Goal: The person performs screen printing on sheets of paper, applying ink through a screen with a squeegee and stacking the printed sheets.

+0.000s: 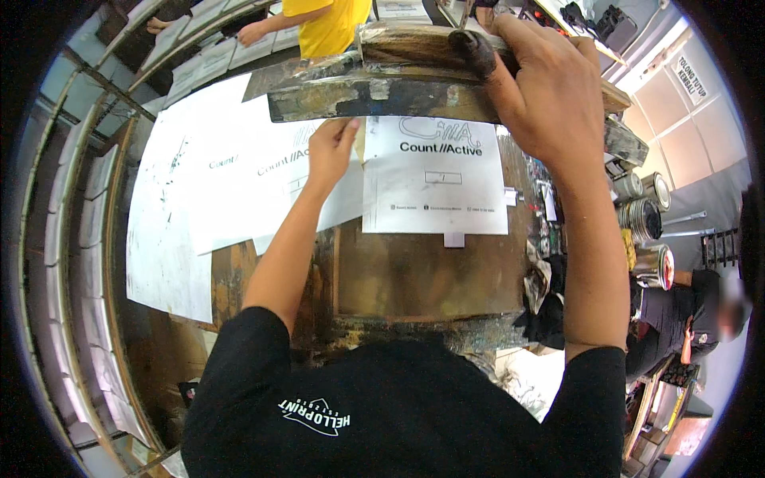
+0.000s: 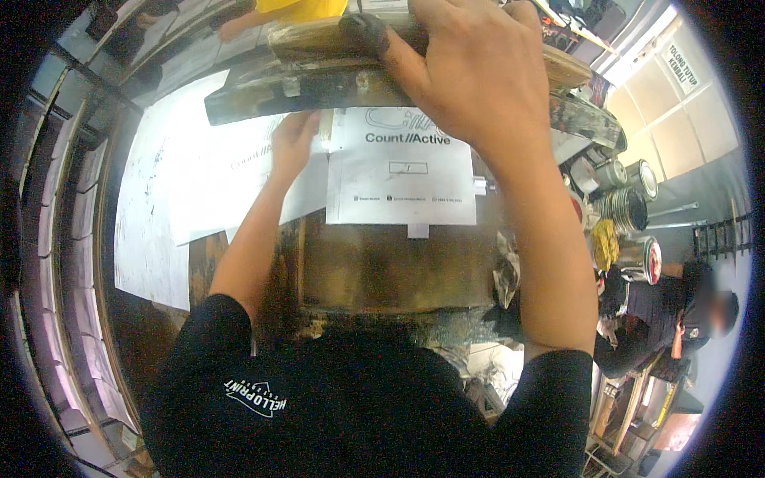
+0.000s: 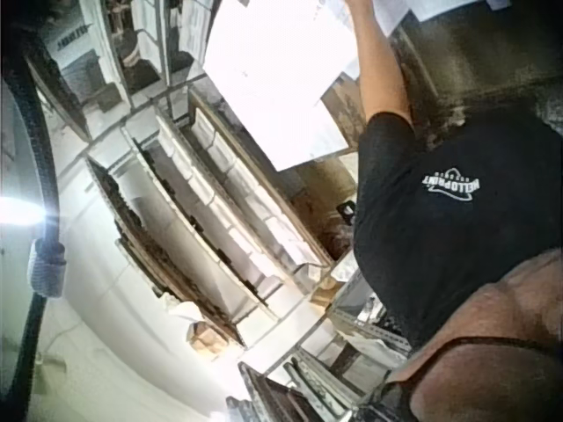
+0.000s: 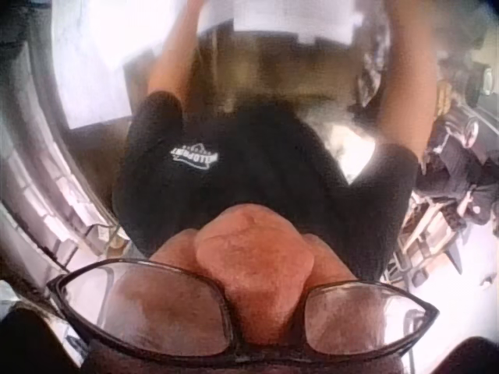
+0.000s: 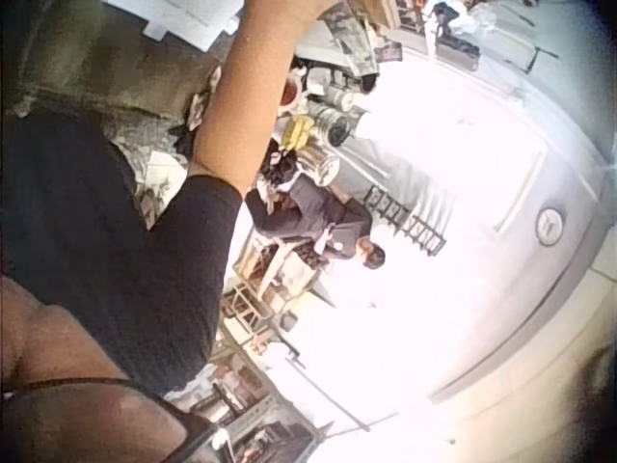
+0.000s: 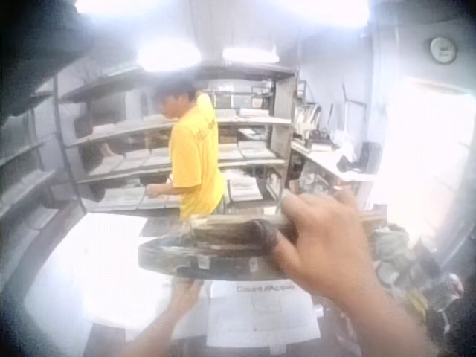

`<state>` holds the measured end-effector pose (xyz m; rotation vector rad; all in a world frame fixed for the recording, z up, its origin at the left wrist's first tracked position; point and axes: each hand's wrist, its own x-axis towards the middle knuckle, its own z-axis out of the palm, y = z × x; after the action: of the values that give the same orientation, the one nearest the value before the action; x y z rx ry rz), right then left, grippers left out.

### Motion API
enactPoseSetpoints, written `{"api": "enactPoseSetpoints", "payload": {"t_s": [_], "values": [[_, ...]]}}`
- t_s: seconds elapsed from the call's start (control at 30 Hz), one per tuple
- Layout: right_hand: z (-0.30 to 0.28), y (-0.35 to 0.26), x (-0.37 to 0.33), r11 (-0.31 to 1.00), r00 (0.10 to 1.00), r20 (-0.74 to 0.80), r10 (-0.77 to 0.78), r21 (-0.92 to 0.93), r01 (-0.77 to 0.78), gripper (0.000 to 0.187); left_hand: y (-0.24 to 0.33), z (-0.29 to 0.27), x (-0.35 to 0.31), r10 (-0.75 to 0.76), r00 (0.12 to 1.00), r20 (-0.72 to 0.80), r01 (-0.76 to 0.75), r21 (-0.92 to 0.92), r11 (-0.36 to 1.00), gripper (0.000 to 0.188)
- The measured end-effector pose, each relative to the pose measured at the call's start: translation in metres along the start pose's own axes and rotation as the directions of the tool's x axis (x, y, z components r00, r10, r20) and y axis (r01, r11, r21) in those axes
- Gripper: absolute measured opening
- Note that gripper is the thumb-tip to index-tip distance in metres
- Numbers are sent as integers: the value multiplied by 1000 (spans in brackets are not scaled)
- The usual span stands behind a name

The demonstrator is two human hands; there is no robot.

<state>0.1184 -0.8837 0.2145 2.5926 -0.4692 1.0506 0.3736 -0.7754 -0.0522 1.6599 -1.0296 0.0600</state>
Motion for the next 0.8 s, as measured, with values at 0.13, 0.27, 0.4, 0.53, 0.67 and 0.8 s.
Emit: {"api": "enactPoseSetpoints", "payload": {"t_s": [0.13,0.27,0.4,0.53,0.67,0.8], "values": [[-2,-3,30,997,998,22,59,42,-60,55,-61,41,70,257,959,120,-281,530,800,35],[-2,10,20,998,1000,31,6,70,-8,43,-52,95,62,338,941,15,-274,618,737,41],[2,6,16,999,999,35,0,51,-2,43,-44,53,37,112,993,24,-110,482,869,30],[3,13,15,998,996,91,22,57,-27,45,-2,-43,-17,-67,992,-105,103,389,915,20],[7,10,-3,1000,1000,4,3,-5,-3,48,-20,-151,-85,-71,940,-333,243,509,826,19],[9,8,-13,998,1000,16,9,-59,-8,47,-28,-233,-123,-105,865,-490,392,532,751,27]]}}
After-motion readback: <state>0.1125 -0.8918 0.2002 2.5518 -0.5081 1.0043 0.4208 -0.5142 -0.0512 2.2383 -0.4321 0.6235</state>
